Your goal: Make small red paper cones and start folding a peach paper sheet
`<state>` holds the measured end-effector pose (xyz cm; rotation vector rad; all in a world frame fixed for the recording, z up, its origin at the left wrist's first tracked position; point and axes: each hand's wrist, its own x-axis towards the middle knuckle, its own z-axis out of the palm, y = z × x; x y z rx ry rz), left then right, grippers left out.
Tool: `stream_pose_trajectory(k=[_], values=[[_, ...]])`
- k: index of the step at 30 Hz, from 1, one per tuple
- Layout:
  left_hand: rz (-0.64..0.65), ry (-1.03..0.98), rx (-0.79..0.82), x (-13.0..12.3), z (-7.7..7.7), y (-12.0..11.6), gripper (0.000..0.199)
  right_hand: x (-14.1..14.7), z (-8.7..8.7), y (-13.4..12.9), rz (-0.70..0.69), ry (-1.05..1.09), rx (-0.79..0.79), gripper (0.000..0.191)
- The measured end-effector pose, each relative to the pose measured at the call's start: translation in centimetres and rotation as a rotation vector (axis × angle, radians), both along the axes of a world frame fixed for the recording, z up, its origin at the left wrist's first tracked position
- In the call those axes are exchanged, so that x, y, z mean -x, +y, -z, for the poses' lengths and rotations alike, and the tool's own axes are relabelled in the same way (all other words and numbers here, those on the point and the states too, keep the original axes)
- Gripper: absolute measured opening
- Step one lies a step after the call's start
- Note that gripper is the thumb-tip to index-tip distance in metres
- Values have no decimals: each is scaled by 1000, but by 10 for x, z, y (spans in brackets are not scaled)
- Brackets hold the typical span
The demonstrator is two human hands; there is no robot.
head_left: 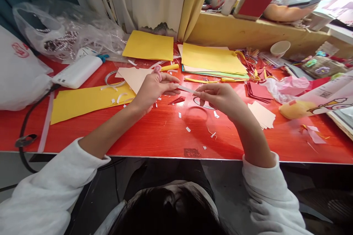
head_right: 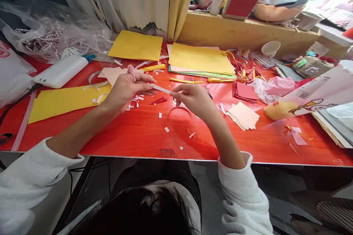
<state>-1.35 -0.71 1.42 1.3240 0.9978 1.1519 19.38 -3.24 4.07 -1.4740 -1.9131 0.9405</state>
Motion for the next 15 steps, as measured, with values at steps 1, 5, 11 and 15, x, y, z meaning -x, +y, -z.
stream_pose_trajectory(k=[1, 5, 11, 15], values=[[3, -7, -2, 0, 0, 0, 11, 0, 0, 0, 6, -11, -13, 28], [5, -19, 5, 1, 0, 0, 11, 0, 0, 0, 24, -53, -40, 29], [34, 17, 5, 3, -1, 0, 14, 0, -2, -1, 3, -80, -48, 30], [39, 29, 20, 4, -2, 0, 15, 0, -2, -1, -5, -73, -47, 28]])
